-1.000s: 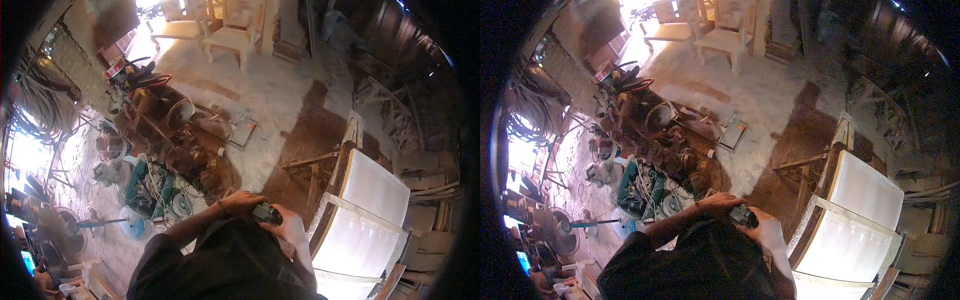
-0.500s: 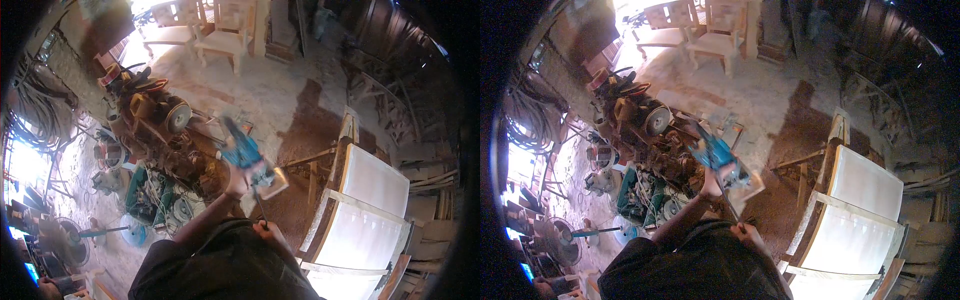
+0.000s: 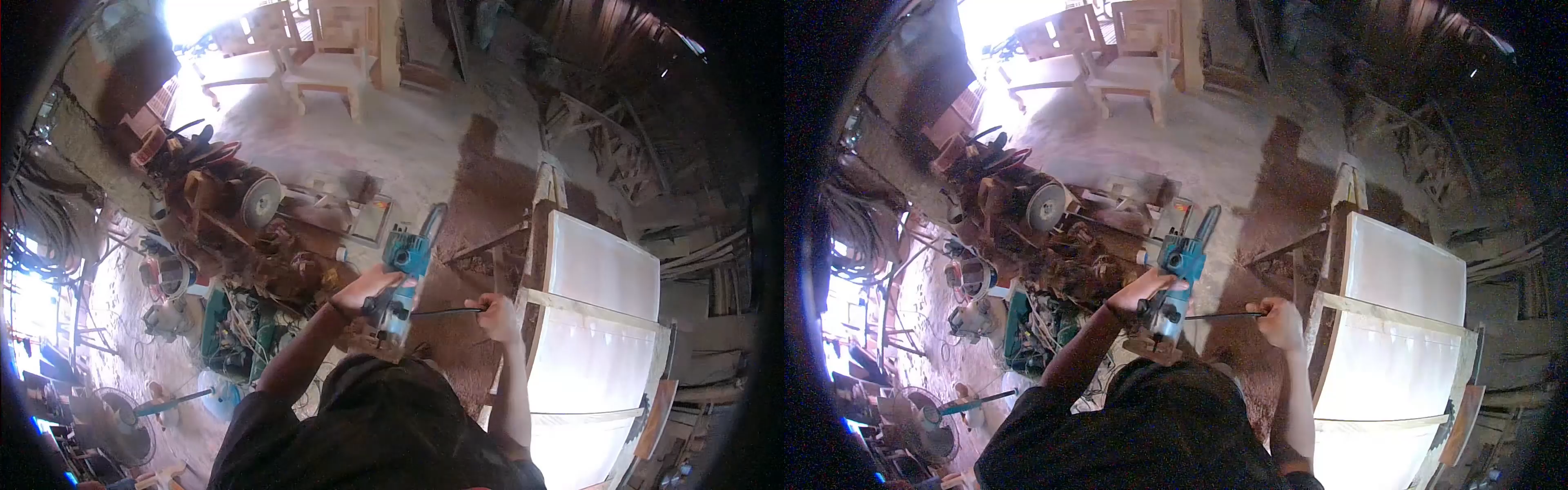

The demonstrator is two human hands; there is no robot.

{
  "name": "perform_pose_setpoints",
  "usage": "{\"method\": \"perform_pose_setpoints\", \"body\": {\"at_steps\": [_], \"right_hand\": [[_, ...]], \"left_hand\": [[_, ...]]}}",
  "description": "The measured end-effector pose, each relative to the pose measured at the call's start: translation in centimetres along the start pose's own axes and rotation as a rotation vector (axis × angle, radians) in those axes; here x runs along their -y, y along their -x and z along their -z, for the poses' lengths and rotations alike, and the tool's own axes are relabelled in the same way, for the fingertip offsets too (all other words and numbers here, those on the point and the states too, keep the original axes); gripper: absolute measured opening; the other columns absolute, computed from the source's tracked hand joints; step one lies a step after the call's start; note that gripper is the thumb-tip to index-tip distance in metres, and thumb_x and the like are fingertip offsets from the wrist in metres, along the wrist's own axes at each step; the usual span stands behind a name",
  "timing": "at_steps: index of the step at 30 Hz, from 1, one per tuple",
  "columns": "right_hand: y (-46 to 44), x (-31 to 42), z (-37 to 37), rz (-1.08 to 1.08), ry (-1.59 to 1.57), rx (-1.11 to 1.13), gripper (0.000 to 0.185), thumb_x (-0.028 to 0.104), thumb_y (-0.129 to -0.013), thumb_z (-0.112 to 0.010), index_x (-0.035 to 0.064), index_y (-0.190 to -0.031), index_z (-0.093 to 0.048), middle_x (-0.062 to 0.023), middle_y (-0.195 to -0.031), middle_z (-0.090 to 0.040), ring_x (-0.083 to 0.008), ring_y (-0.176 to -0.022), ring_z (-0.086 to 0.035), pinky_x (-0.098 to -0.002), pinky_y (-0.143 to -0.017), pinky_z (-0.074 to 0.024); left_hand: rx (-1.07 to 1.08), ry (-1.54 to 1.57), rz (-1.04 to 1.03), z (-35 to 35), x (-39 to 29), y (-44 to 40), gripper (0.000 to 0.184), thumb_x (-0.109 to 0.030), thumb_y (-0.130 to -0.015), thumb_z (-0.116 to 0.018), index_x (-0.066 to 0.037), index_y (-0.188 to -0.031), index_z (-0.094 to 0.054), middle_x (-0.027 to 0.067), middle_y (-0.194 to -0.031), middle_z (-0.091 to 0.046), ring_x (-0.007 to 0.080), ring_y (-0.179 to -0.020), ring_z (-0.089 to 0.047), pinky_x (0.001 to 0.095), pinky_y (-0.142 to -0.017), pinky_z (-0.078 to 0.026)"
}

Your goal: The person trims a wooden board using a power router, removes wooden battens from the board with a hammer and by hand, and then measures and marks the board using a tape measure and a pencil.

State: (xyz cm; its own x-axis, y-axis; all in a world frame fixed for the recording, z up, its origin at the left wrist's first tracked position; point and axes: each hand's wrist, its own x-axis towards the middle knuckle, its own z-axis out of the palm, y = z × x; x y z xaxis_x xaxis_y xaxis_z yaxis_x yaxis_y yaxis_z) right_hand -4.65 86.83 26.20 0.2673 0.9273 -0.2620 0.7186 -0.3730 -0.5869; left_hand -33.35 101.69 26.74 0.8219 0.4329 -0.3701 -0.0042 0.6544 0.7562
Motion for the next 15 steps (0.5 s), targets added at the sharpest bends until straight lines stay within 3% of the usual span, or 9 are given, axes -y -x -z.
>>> {"method": "perform_pose_setpoints", "body": {"at_steps": [3, 4, 7, 8, 10, 13, 15], "right_hand": [[3.6, 6.2, 6.2, 0.101, -0.036, 0.150, 0.033, 0.033, -0.084, -0.077, 0.0012, -0.085, -0.069, -0.0196, -0.074, -0.066, -0.0325, -0.073, -0.069, -0.0427, -0.067, -0.0503], [4.9, 8.4, 7.8, 0.144, -0.050, 0.182, 0.032, 0.030, -0.082, -0.081, 0.0010, -0.082, -0.068, -0.0183, -0.073, -0.066, -0.0291, -0.073, -0.069, -0.0403, -0.065, -0.0499], [7.7, 11.3, 10.5, 0.296, 0.009, 0.166, 0.026, 0.021, -0.082, -0.080, 0.0020, -0.092, -0.067, -0.0126, -0.079, -0.068, -0.0282, -0.074, -0.069, -0.0379, -0.067, -0.0523], [7.7, 11.6, 10.6, 0.406, 0.009, 0.175, 0.027, 0.023, -0.083, -0.079, 0.0044, -0.099, -0.067, -0.0131, -0.085, -0.070, -0.0290, -0.079, -0.070, -0.0388, -0.070, -0.0530], [6.7, 12.1, 11.0, 0.624, 0.010, 0.186, 0.034, 0.026, -0.086, -0.076, 0.0093, -0.114, -0.067, -0.0140, -0.097, -0.072, -0.0308, -0.087, -0.072, -0.0407, -0.075, -0.0544], [2.2, 12.4, 11.1, 0.710, -0.103, 0.232, 0.036, 0.029, -0.087, -0.077, 0.0080, -0.113, -0.064, -0.0124, -0.100, -0.071, -0.0268, -0.085, -0.070, -0.0397, -0.076, -0.0535], [-0.8, 11.8, 10.4, 0.671, -0.212, 0.304, 0.032, 0.025, -0.085, -0.080, 0.0062, -0.106, -0.065, -0.0080, -0.095, -0.068, -0.0198, -0.079, -0.065, -0.0348, -0.072, -0.0513]], "left_hand": [[-0.183, -0.657, -0.077, -0.3, -0.7, -0.5, 0.039, -0.017, -0.086, -0.070, -0.001, -0.120, -0.058, 0.0065, -0.102, -0.069, 0.0182, -0.088, -0.065, 0.0345, -0.085, -0.053], [-0.195, -0.572, -0.204, -1.6, -1.3, 0.1, 0.049, -0.021, -0.080, -0.073, -0.002, -0.123, -0.058, 0.0090, -0.102, -0.069, 0.0207, -0.084, -0.062, 0.0332, -0.083, -0.050], [-0.396, -0.987, -0.257, -1.6, -0.9, -0.6, 0.061, -0.023, -0.070, -0.079, 0.001, -0.120, -0.055, 0.0157, -0.098, -0.068, 0.0294, -0.092, -0.067, 0.0395, -0.080, -0.052], [-0.435, -1.096, -0.318, -2.3, -1.0, -0.5, 0.067, -0.033, -0.069, -0.079, 0.001, -0.120, -0.053, 0.0232, -0.100, -0.068, 0.0403, -0.095, -0.068, 0.0447, -0.083, -0.052], [-0.371, -1.231, -0.202, -5.0, -1.9, 0.0, 0.066, -0.038, -0.070, -0.077, 0.001, -0.118, -0.053, 0.0252, -0.101, -0.068, 0.0426, -0.097, -0.067, 0.0467, -0.084, -0.053], [-0.126, -1.423, -0.038, -5.7, -0.8, -0.5, 0.070, -0.045, -0.072, -0.074, 0.001, -0.120, -0.053, 0.0261, -0.101, -0.069, 0.0434, -0.099, -0.066, 0.0489, -0.084, -0.053], [0.014, -1.505, -0.126, -7.2, -1.3, 0.2, 0.069, -0.043, -0.073, -0.075, 0.000, -0.122, -0.052, 0.0250, -0.098, -0.069, 0.0420, -0.097, -0.067, 0.0493, -0.082, -0.053]]}}
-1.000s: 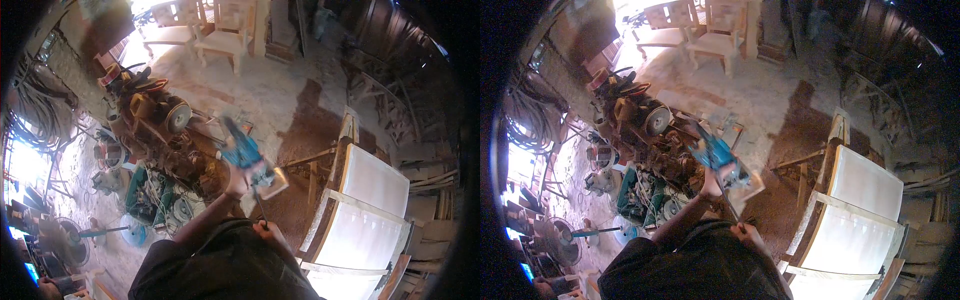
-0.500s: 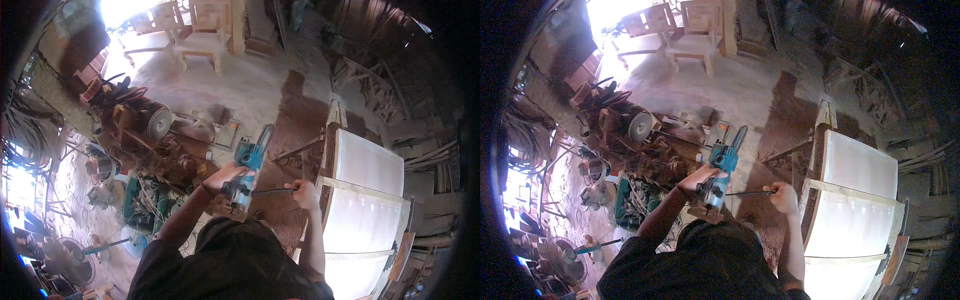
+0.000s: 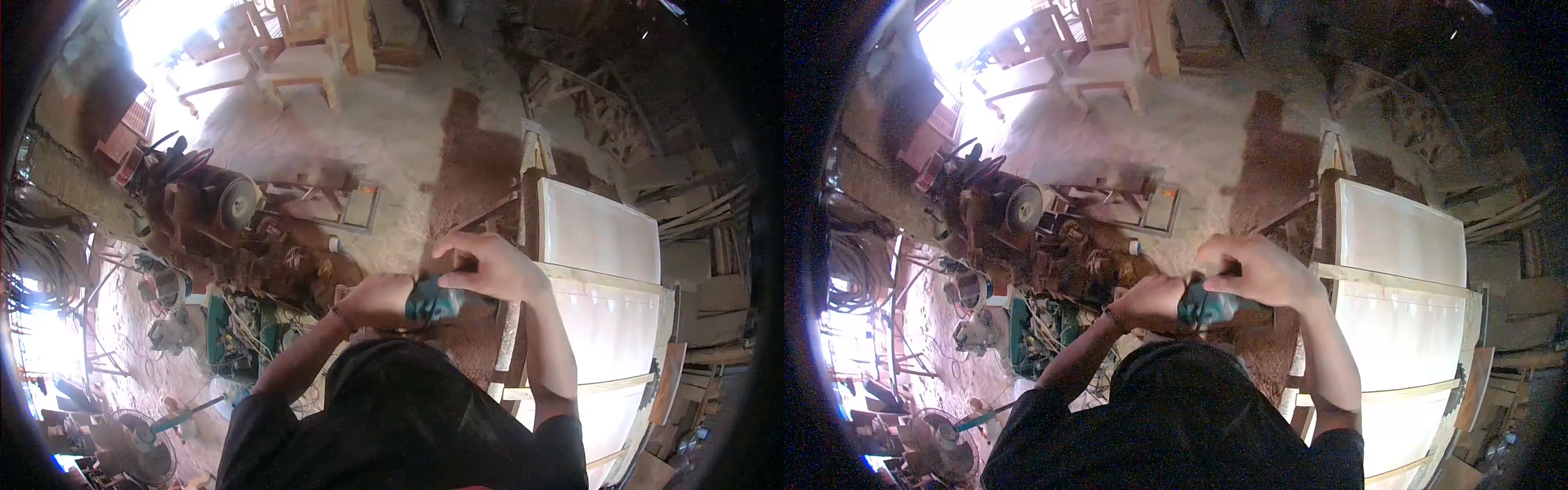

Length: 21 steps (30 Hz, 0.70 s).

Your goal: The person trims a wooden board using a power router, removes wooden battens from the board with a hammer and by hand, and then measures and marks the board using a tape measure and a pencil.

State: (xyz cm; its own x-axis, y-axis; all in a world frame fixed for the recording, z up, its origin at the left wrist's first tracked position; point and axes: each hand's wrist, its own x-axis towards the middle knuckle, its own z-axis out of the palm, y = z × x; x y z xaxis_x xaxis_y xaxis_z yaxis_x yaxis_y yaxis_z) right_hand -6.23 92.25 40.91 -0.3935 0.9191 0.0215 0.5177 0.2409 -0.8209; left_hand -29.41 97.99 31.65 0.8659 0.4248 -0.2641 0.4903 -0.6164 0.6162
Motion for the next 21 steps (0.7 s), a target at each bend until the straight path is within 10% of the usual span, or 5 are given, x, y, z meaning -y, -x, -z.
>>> {"method": "perform_pose_setpoints", "body": {"at_steps": [16, 21], "right_hand": [[4.4, -9.9, -3.7, -0.192, -0.639, -0.014, 0.030, 0.031, -0.096, -0.070, 0.0045, -0.084, -0.064, 0.0024, -0.075, -0.055, -0.0066, -0.070, -0.049, -0.0254, -0.063, -0.0395], [4.1, -8.0, -12.8, -0.356, -0.699, -0.300, 0.044, 0.041, -0.104, -0.053, 0.0061, -0.079, -0.059, -0.0001, -0.074, -0.056, -0.0102, -0.073, -0.051, -0.0297, -0.069, -0.0438]], "left_hand": [[-0.132, 0.067, -0.078, 3.4, 1.1, 3.1, 0.077, -0.038, -0.066, -0.081, -0.005, -0.130, -0.055, 0.0171, -0.121, -0.067, 0.0344, -0.114, -0.064, 0.0414, -0.096, -0.050], [-0.591, 0.631, -0.091, 0.2, 1.7, 1.5, 0.067, -0.027, -0.067, -0.089, -0.004, -0.122, -0.060, 0.0089, -0.106, -0.070, 0.0201, -0.101, -0.067, 0.0362, -0.089, -0.052]]}}
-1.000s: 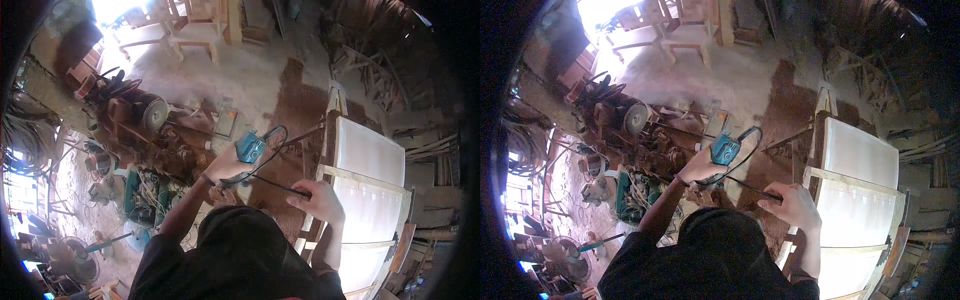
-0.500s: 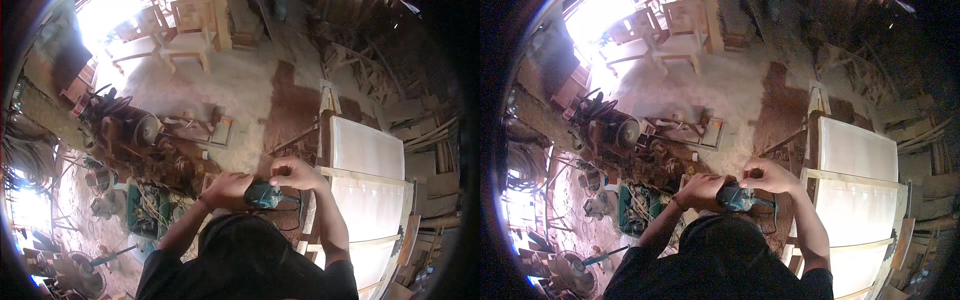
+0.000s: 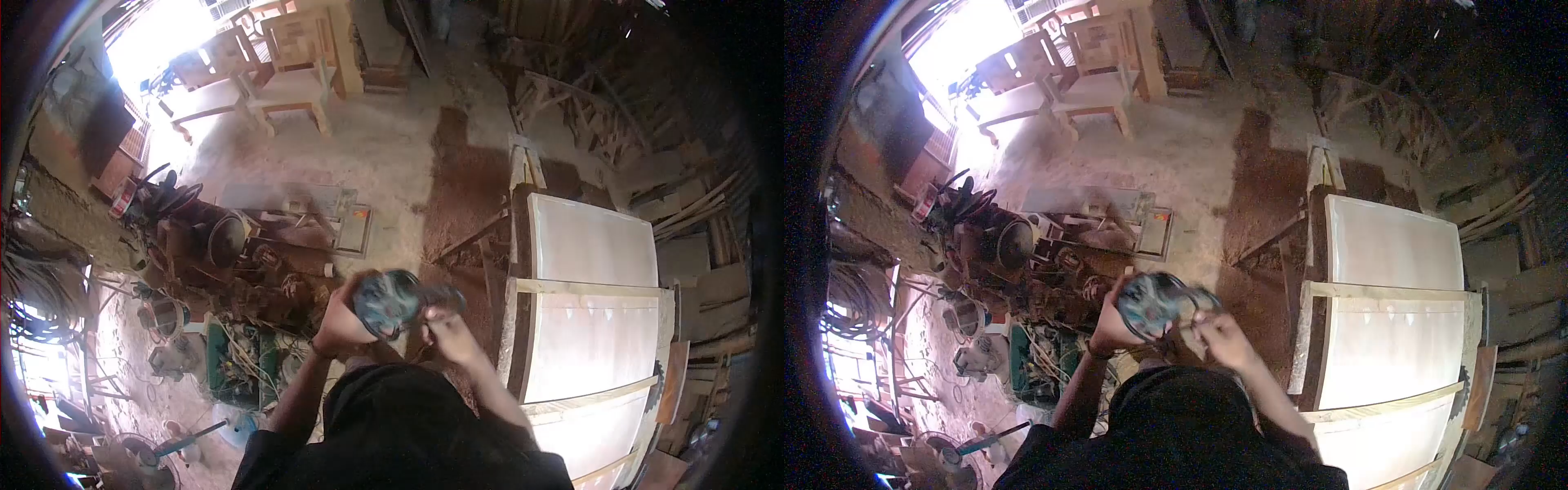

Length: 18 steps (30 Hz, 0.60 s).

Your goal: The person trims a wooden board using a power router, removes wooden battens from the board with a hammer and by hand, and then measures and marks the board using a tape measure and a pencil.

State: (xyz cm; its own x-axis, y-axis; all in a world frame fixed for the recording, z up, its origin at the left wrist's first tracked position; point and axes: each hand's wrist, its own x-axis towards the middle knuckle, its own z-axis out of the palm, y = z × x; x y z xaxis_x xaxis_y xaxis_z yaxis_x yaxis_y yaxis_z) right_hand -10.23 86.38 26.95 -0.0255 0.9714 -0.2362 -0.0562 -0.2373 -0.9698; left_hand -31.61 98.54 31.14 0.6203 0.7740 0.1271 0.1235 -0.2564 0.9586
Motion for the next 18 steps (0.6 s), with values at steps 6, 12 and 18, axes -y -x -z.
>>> {"method": "perform_pose_setpoints", "body": {"at_steps": [6, 12, 18], "right_hand": [[4.0, -4.0, -7.4, -0.209, -0.191, 0.110, 0.045, 0.039, -0.106, -0.047, 0.0006, -0.094, -0.068, -0.0049, -0.085, -0.066, -0.0147, -0.082, -0.059, -0.0346, -0.078, -0.0488], [-0.5, -11.2, -1.4, 0.102, 0.462, -0.135, 0.032, 0.035, -0.098, -0.061, 0.0056, -0.104, -0.071, -0.0202, -0.092, -0.071, -0.0338, -0.080, -0.068, -0.0420, -0.073, -0.0524], [3.3, -0.1, 9.5, 0.302, 1.027, -0.672, 0.029, 0.028, -0.084, -0.079, 0.0040, -0.072, -0.067, -0.0102, -0.058, -0.060, -0.0277, -0.051, -0.058, -0.0391, -0.052, -0.0446]], "left_hand": [[-0.604, 0.642, -0.014, -1.7, 1.6, -3.2, 0.032, -0.019, -0.088, -0.074, -0.001, -0.113, -0.063, 0.0053, -0.103, -0.067, 0.0154, -0.092, -0.065, 0.0310, -0.082, -0.054], [-0.257, 1.237, 0.396, 0.5, 4.2, -3.7, 0.045, -0.039, -0.096, -0.054, 0.002, -0.113, -0.060, 0.0173, -0.103, -0.069, 0.0349, -0.093, -0.068, 0.0491, -0.085, -0.056], [0.074, 0.858, 0.403, 3.2, 2.0, -2.2, 0.026, -0.001, -0.095, -0.061, 0.000, -0.121, -0.059, 0.0044, -0.098, -0.066, 0.0175, -0.089, -0.067, 0.0316, -0.076, -0.056]]}}
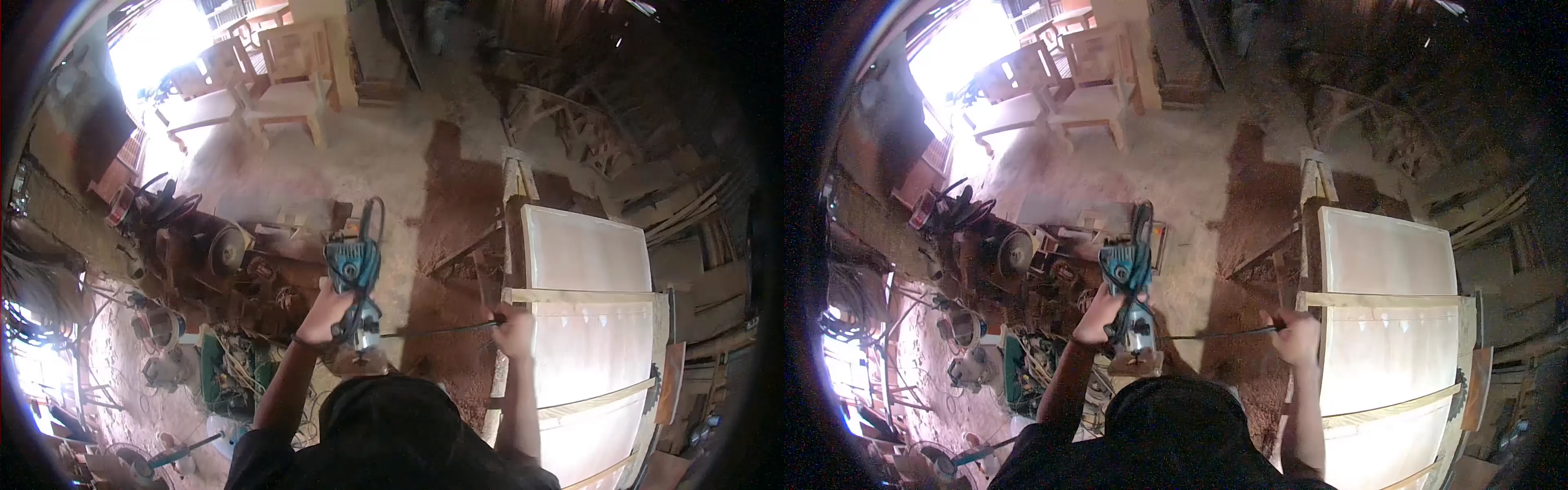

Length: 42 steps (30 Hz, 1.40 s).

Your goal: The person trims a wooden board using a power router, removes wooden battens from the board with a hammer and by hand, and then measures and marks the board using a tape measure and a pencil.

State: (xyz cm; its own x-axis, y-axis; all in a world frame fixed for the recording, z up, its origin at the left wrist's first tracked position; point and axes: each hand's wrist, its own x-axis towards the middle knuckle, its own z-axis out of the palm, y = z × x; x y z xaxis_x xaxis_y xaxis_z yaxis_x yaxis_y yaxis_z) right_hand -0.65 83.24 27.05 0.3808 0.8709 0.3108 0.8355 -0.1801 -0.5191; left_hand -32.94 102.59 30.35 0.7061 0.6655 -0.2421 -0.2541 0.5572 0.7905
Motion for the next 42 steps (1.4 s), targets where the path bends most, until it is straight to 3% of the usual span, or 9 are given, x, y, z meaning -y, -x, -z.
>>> {"method": "perform_pose_setpoints", "body": {"at_steps": [3, 6, 9, 14, 20, 29, 35, 39, 42], "right_hand": [[-1.1, 3.9, 6.3, 0.114, 0.037, -0.067, 0.034, 0.026, -0.079, -0.083, 0.0066, -0.064, -0.059, -0.0094, -0.054, -0.056, -0.0277, -0.047, -0.054, -0.0379, -0.047, -0.0408], [-3.2, 8.5, 11.0, 0.262, -0.026, -0.194, 0.037, 0.021, -0.075, -0.086, 0.0090, -0.061, -0.054, -0.0082, -0.052, -0.052, -0.0261, -0.044, -0.050, -0.0354, -0.046, -0.0392], [-6.7, 10.3, 9.8, 0.250, -0.178, -0.132, 0.037, 0.018, -0.078, -0.084, 0.0054, -0.061, -0.053, -0.0086, -0.052, -0.049, -0.0227, -0.045, -0.045, -0.0351, -0.046, -0.0359], [-8.0, 6.8, 1.0, 0.169, -0.354, 0.182, 0.035, 0.015, -0.082, -0.080, 0.0003, -0.065, -0.053, -0.0109, -0.057, -0.046, -0.0153, -0.053, -0.043, -0.0331, -0.051, -0.0363], [-2.8, 6.2, -0.1, -0.002, -0.524, 0.335, 0.032, 0.002, -0.084, -0.072, 0.0013, -0.070, -0.043, -0.0019, -0.065, -0.040, -0.0073, -0.064, -0.045, -0.0301, -0.057, -0.0399], [-0.7, 8.0, 5.4, 0.082, -0.563, 0.399, 0.032, 0.003, -0.078, -0.079, 0.0013, -0.070, -0.048, -0.0094, -0.063, -0.055, -0.0161, -0.056, -0.054, -0.0298, -0.054, -0.0413], [1.9, 11.2, 3.9, 0.098, -0.453, 0.565, 0.030, 0.003, -0.067, -0.079, 0.0020, -0.075, -0.050, -0.0092, -0.068, -0.050, -0.0163, -0.061, -0.051, -0.0319, -0.056, -0.0408], [2.0, 13.6, 5.0, 0.106, -0.557, 0.700, 0.036, 0.012, -0.081, -0.082, 0.0024, -0.069, -0.050, -0.0108, -0.061, -0.050, -0.0218, -0.053, -0.048, -0.0337, -0.052, -0.0385], [0.6, 14.2, 6.4, 0.125, -0.638, 0.671, 0.038, 0.008, -0.079, -0.084, 0.0039, -0.067, -0.048, -0.0060, -0.058, -0.050, -0.0138, -0.053, -0.049, -0.0305, -0.051, -0.0370]], "left_hand": [[-0.051, -0.828, -0.212, 0.1, 0.3, 0.3, 0.050, -0.023, -0.084, -0.075, 0.002, -0.123, -0.055, 0.0107, -0.101, -0.071, 0.0268, -0.090, -0.071, 0.0399, -0.079, -0.056], [-0.118, -1.530, 0.070, -5.7, -1.9, 2.7, 0.076, -0.040, -0.070, -0.082, 0.001, -0.126, -0.053, 0.0218, -0.106, -0.070, 0.0379, -0.097, -0.070, 0.0460, -0.085, -0.054], [0.212, -1.637, 0.116, -4.8, 0.8, 2.7, 0.081, -0.045, -0.070, -0.080, -0.009, -0.135, -0.048, 0.0231, -0.110, -0.068, 0.0438, -0.102, -0.065, 0.0490, -0.088, -0.052], [0.630, -1.439, 0.048, -5.4, 1.1, 3.3, 0.075, -0.039, -0.075, -0.075, -0.011, -0.138, -0.046, 0.0213, -0.113, -0.068, 0.0442, -0.103, -0.065, 0.0503, -0.086, -0.051], [0.404, -1.388, -0.003, -4.0, -1.2, 4.7, 0.089, -0.051, -0.064, -0.081, -0.011, -0.137, -0.048, 0.0199, -0.119, -0.067, 0.0410, -0.107, -0.066, 0.0473, -0.088, -0.052], [0.108, -1.451, -0.068, -1.9, -1.6, 6.6, 0.084, -0.047, -0.067, -0.083, -0.006, -0.132, -0.051, 0.0179, -0.114, -0.068, 0.0367, -0.104, -0.067, 0.0442, -0.086, -0.053], [-0.179, -1.430, -0.550, 2.7, 2.7, 7.1, 0.085, -0.034, -0.061, -0.088, -0.001, -0.130, -0.052, 0.0220, -0.109, -0.068, 0.0409, -0.099, -0.067, 0.0461, -0.084, -0.054], [-0.363, -1.318, -0.261, 2.0, 1.4, 8.4, 0.085, -0.035, -0.062, -0.088, -0.002, -0.130, -0.050, 0.0218, -0.103, -0.070, 0.0423, -0.097, -0.068, 0.0480, -0.082, -0.055], [-0.303, -1.380, -0.116, 2.3, 0.7, 9.4, 0.083, -0.037, -0.064, -0.087, -0.006, -0.130, -0.049, 0.0216, -0.101, -0.070, 0.0430, -0.093, -0.068, 0.0505, -0.080, -0.054]]}}
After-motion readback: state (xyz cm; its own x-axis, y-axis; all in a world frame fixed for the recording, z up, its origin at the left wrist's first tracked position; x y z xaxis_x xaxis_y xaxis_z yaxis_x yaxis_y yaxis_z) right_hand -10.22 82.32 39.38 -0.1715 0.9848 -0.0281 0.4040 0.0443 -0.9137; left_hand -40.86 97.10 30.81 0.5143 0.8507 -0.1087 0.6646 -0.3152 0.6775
